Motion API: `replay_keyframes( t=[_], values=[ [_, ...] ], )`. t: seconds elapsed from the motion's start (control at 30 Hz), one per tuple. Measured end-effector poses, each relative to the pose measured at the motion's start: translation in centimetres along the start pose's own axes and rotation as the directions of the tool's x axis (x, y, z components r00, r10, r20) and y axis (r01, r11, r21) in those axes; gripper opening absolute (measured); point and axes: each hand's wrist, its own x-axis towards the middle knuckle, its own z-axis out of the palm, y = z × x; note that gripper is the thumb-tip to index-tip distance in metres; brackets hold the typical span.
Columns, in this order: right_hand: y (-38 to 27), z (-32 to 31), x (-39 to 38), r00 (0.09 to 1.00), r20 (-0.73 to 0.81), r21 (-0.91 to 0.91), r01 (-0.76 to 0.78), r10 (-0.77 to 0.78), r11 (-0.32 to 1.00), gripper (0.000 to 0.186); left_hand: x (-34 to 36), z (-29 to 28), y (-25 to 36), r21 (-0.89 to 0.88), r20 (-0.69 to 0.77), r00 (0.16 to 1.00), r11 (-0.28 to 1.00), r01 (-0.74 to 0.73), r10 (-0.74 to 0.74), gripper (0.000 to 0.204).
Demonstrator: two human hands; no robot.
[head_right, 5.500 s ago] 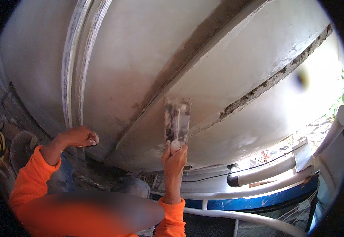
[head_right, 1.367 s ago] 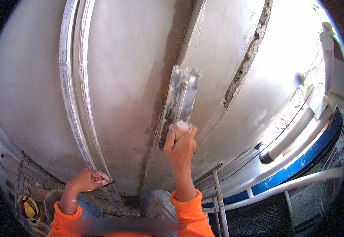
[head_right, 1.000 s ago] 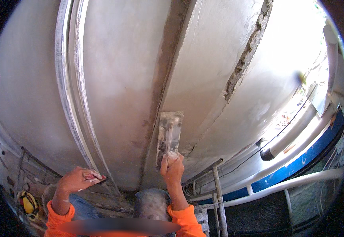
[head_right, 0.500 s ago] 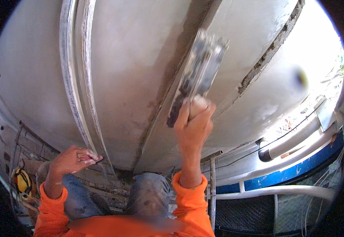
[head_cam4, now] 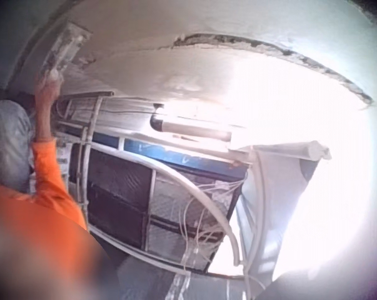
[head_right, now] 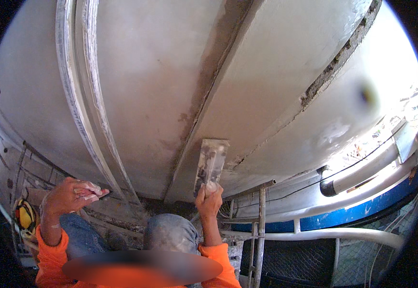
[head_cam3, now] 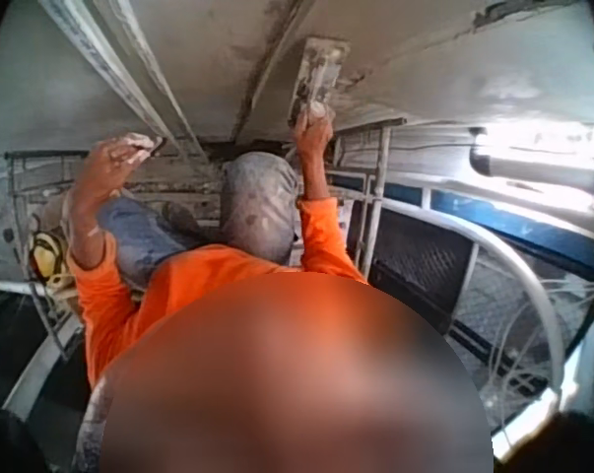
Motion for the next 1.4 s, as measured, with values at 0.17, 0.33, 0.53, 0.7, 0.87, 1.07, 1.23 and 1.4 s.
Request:
replay_keyframes(
  t=[0.17,0.33,0.53,0.7,0.87,1.07,1.23,1.4],
  values=[
    [-5.5,-3.5,4.8,0.996,-0.082,0.168,0.029,-0.015,0.985,0.038,1.2,0.5,0.7,-0.001,0.026,0.999,1.0,0.025,-0.025,0.02],
    [-10.7,-3.8,10.3,0.977,-0.184,0.144,0.133,-0.105,0.981,0.041,1.1,0.5,1.4,0.097,0.011,0.999,0.995,-0.036,0.035,0.019],
    [-6.0,0.7,5.1,0.998,0.022,0.12,-0.066,0.064,0.991,0.042,0.3,0.7,0.3,0.094,-0.037,0.993,0.989,-0.112,0.116,0.022],
    [2.8,5.8,-2.7,0.981,0.129,0.076,-0.156,0.145,0.985,0.042,-1.3,0.5,-0.6,0.099,-0.055,0.997,0.994,-0.045,0.05,0.025],
    [8.3,6.1,-7.7,0.977,0.196,-0.097,-0.063,0.081,0.993,0.039,-2.4,-0.6,-0.4,0.242,-0.099,0.993,0.969,-0.045,0.071,0.027],
    [3.3,1.8,-3.9,0.997,0.019,0.062,-0.071,0.07,0.996,0.048,-1.7,-0.6,-1.4,0.226,0.004,0.975,0.95,0.215,-0.222,0.024],
    [-3.2,1.5,3.4,0.997,-0.075,0.091,0.015,-0.008,0.996,0.049,0.1,-0.3,-2.1,0.117,0.001,0.988,0.981,0.155,-0.156,0.023],
    [-1.4,3.6,1.3,0.99,0.042,0.093,-0.135,0.132,0.987,0.046,-0.1,-0.2,-1.0,0.026,-0.045,0.981,0.981,0.191,-0.189,0.02]
  ],
)
